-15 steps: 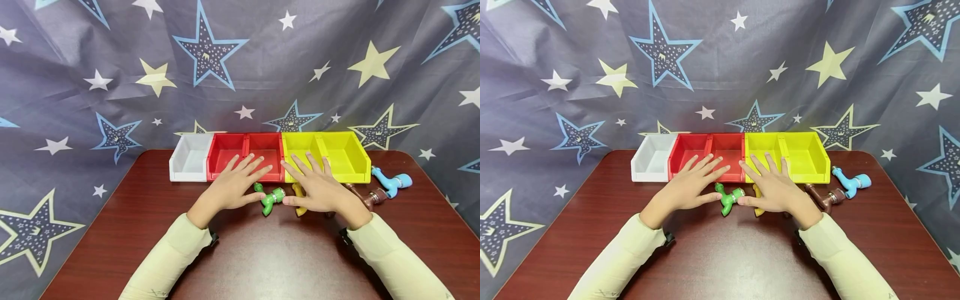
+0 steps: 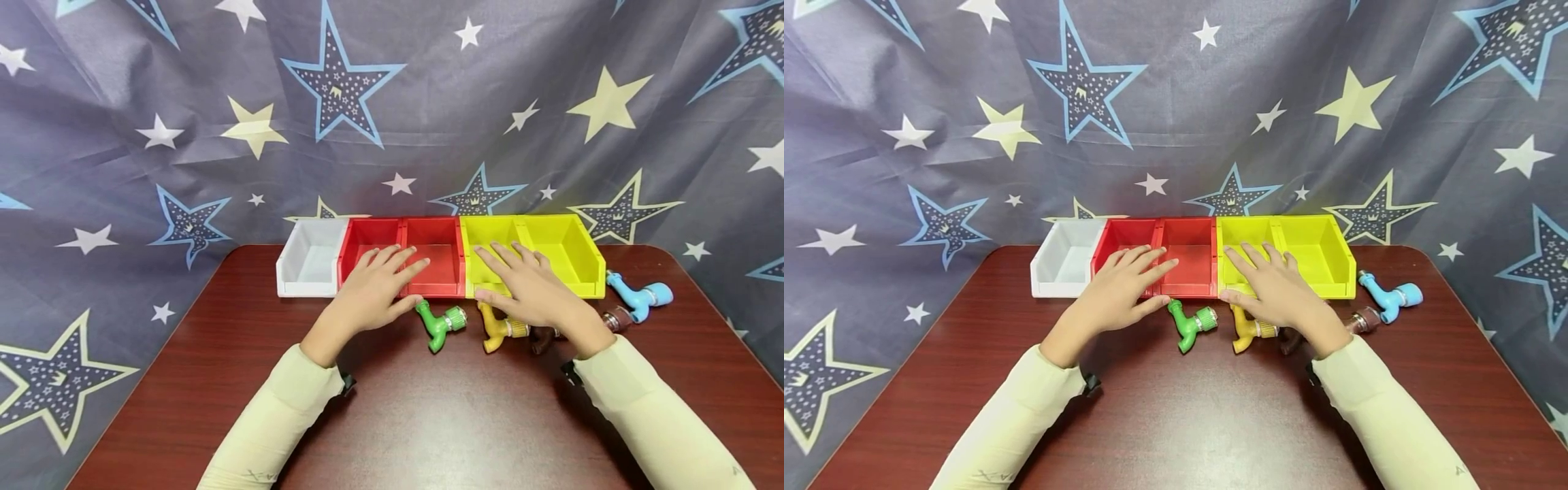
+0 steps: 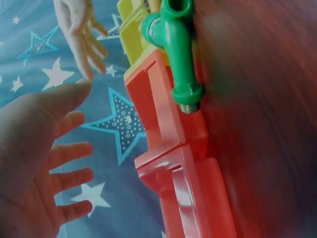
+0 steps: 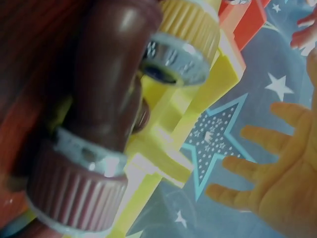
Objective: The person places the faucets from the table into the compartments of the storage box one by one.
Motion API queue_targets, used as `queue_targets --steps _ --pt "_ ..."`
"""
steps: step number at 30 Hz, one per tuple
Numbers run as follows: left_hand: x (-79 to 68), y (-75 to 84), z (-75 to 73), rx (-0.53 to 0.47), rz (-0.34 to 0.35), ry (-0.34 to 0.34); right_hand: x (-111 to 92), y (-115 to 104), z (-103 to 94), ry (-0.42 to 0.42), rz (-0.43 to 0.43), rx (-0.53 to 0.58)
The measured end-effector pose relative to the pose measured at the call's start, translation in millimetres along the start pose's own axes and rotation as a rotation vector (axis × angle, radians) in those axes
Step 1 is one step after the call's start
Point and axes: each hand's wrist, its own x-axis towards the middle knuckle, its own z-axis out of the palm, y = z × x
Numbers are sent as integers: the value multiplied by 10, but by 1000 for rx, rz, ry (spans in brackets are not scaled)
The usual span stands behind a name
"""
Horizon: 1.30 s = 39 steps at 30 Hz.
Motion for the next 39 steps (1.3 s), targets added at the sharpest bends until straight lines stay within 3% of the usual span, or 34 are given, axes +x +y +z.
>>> queue_targets --steps 10,17,32,39 --pt "-34 -238 -26 -37 -146 20 -22 199 -67 28 41 25" --pt "-78 -474 -45 -88 -243 84 -52 295 -118 34 72 58" --pt "-315 -945 -122 -139 -388 182 -154 576 -254 156 85 117" --pt "-413 -1113 -127 -163 -454 190 -212 648 -345 141 147 143"
